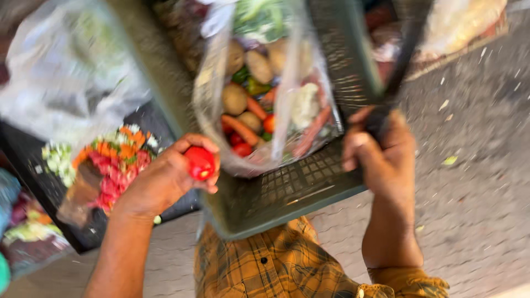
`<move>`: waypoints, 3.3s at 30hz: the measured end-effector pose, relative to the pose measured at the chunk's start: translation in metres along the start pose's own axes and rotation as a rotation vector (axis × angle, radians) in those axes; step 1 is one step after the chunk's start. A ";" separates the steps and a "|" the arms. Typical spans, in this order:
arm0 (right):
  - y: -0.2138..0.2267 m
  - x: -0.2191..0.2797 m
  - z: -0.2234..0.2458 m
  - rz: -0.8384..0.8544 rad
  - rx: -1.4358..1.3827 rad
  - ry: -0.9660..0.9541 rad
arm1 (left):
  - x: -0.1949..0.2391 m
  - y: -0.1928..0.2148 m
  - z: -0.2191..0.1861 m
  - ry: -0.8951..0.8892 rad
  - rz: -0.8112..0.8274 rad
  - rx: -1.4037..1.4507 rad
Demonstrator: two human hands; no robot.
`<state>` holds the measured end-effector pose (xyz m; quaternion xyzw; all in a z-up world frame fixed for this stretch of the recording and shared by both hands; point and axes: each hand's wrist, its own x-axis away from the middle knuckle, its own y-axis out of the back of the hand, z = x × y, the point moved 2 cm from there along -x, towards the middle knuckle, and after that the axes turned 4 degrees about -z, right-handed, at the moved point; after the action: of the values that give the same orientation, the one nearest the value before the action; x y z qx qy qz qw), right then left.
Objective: The person chops tomatoes on a black cutting board using a large knife. They also handle a lime, cutting it into small pieces and adding them to the pile of chopped vegetables. The person occasionally reaches into a plastic bag to retrieve more tomatoes.
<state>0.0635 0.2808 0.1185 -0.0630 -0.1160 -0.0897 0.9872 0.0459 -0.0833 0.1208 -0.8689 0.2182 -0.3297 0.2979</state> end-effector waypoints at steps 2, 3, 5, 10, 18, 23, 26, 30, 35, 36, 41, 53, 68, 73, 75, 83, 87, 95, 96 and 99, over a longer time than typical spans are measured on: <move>-0.012 0.009 0.005 -0.020 -0.054 0.106 | 0.033 0.013 0.007 -0.038 -0.059 -0.120; -0.021 0.014 0.009 -0.053 -0.038 0.163 | 0.048 0.021 0.009 -0.056 -0.093 -0.179; -0.042 0.035 0.023 -0.047 -0.118 0.239 | 0.080 0.038 0.021 -0.204 -0.244 -0.319; -0.163 0.132 0.020 0.101 -0.036 0.368 | 0.192 0.156 0.046 -0.350 -0.799 -0.874; -0.463 0.234 -0.175 0.521 0.750 -0.113 | 0.310 0.375 0.097 -0.674 -1.194 -1.247; -0.533 0.254 -0.266 0.503 0.858 -0.026 | 0.309 0.416 0.103 -0.635 -1.151 -0.891; -0.544 0.249 -0.294 0.466 0.876 0.216 | 0.304 0.423 0.102 -0.685 -1.131 -0.819; -0.561 0.237 -0.312 0.478 0.887 0.237 | 0.305 0.423 0.108 -0.694 -1.160 -0.796; -0.579 0.222 -0.306 0.514 0.881 0.193 | 0.304 0.419 0.109 -0.752 -1.156 -0.796; -0.580 0.221 -0.304 0.533 0.892 0.190 | 0.304 0.419 0.109 -0.768 -1.159 -0.783; -0.578 0.220 -0.299 0.613 0.872 0.162 | 0.302 0.419 0.113 -0.711 -1.220 -0.744; -0.565 0.231 -0.297 0.665 0.964 0.062 | 0.300 0.419 0.118 -0.769 -1.226 -0.731; -0.536 0.269 -0.322 0.565 0.785 -0.439 | 0.306 0.397 0.101 -0.691 -1.178 -0.786; -0.502 0.253 -0.336 0.422 0.957 -0.011 | 0.311 0.376 0.088 -0.734 -1.063 -1.174; -0.483 0.244 -0.336 0.381 1.011 -0.117 | 0.317 0.383 0.081 -0.645 -1.019 -1.238; -0.512 0.239 -0.298 0.539 1.142 -0.057 | 0.324 0.406 0.055 -0.598 -0.741 -1.323; -0.546 0.231 -0.311 0.565 1.229 0.041 | 0.317 0.400 0.051 -0.604 -0.778 -1.281; -0.531 0.233 -0.287 0.664 1.268 -0.070 | 0.292 0.397 0.031 -0.363 -0.649 -1.536; -0.524 0.239 -0.282 0.671 1.295 -0.048 | 0.291 0.397 0.028 -0.337 -0.631 -1.544; -0.533 0.236 -0.293 0.669 1.327 -0.031 | 0.288 0.397 0.027 -0.294 -0.632 -1.521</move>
<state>0.2513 -0.3201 -0.0519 0.5134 -0.1345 0.3056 0.7905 0.1902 -0.5274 -0.0309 -0.8873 0.0863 -0.0436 -0.4508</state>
